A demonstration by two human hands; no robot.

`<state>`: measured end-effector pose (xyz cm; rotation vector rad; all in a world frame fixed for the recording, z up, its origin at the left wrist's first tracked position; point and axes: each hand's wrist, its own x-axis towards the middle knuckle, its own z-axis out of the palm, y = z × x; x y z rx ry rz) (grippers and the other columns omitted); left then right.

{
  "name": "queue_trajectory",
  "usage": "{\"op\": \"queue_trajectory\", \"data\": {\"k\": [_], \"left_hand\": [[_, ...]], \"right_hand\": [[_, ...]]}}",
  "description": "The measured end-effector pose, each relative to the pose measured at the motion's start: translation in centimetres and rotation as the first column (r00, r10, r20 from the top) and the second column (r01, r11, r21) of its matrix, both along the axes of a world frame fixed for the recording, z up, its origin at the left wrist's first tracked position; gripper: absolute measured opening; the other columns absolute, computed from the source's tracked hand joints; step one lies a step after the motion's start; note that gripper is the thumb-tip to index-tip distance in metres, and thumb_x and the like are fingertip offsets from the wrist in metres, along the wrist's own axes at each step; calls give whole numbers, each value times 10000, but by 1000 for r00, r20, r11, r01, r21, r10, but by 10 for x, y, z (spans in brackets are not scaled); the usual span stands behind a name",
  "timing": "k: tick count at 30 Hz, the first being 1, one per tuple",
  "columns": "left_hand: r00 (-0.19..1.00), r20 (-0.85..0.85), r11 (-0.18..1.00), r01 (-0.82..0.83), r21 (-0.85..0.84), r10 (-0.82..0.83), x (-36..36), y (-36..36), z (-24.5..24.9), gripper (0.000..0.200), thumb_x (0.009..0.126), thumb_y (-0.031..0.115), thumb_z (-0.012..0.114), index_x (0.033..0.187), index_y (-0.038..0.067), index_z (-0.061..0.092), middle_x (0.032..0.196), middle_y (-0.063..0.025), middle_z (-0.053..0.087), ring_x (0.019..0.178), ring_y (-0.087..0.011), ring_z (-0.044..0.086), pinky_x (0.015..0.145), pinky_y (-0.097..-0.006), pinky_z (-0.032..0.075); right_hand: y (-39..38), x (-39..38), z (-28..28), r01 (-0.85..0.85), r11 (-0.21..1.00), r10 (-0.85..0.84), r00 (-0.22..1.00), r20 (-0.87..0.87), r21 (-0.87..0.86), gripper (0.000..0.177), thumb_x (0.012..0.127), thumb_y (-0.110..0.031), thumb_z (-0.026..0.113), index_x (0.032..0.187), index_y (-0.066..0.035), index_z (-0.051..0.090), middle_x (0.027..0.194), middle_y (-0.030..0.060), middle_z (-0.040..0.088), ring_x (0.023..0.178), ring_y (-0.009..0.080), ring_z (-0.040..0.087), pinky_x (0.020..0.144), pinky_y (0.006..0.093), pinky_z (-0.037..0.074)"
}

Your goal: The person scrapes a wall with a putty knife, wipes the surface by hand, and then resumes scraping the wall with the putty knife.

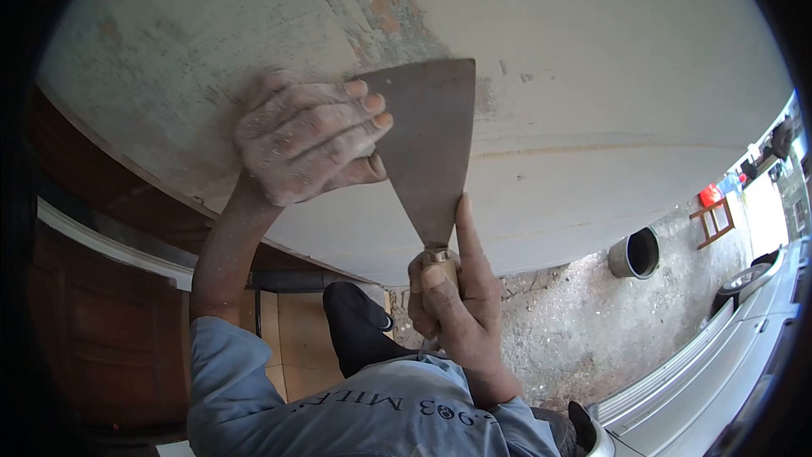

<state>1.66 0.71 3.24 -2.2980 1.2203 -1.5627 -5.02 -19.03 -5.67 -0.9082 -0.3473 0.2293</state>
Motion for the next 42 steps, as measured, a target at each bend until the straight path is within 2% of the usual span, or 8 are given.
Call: {"op": "queue_trajectory", "data": {"k": [7,13,16,22,25,32,37,42], "left_hand": [[1000,12,996,16,-87,-15,4,2,-2,309,629,367,747,859,168,693,874,68,673,898,-88,626,773,-294,434],[998,59,992,-24,-126,32,2,1,0,303,615,362,758,851,183,692,872,79,671,896,-86,627,780,-311,418],[1000,-22,995,-10,-98,8,1,1,-3,302,613,364,758,847,186,691,870,78,671,897,-88,627,782,-313,418],[998,59,998,-3,-61,6,2,1,-2,289,669,372,731,861,162,685,862,55,671,868,-95,636,745,-302,414],[999,-49,998,5,-64,-8,0,1,-6,296,633,366,761,858,188,690,888,86,668,910,-74,625,786,-327,401],[1000,6,998,-7,-67,8,0,2,-7,271,688,377,723,863,174,687,874,72,671,879,-88,634,804,-320,392],[994,96,995,-37,-88,45,1,3,-3,264,699,387,717,865,184,688,867,78,670,891,-81,630,839,-325,381],[1000,-3,997,-24,-78,23,-3,2,-7,264,669,362,745,861,190,688,870,84,670,902,-70,628,837,-337,374]], "right_hand": [[3,5,1,-16,999,13,998,58,52,630,934,-66,393,1453,-39,37,645,18,433,431,31,364,371,186,314],[8,8,11,35,998,-29,996,83,-61,623,940,-85,405,1452,-34,54,624,5,421,425,28,371,368,182,320],[6,1,3,60,998,-57,994,94,-27,608,939,-88,392,1446,-19,62,716,79,481,390,9,349,297,154,299],[6,7,1,36,999,-35,994,100,-10,600,942,-94,385,1450,-39,72,720,77,481,397,6,354,306,153,305],[2,-3,-2,32,999,-32,998,45,1,596,941,-94,385,1453,-50,82,733,79,484,398,5,354,312,153,304],[7,-4,5,56,998,-55,998,23,-30,596,940,-93,387,1452,-47,86,721,72,477,394,5,350,306,156,299],[12,5,4,73,996,-65,989,131,-54,596,938,-88,385,1448,-28,81,709,70,468,390,2,365,301,157,299],[10,-2,0,68,997,-66,994,86,-25,606,943,-92,393,1446,-21,63,684,61,452,395,-3,347,301,154,303]]}}
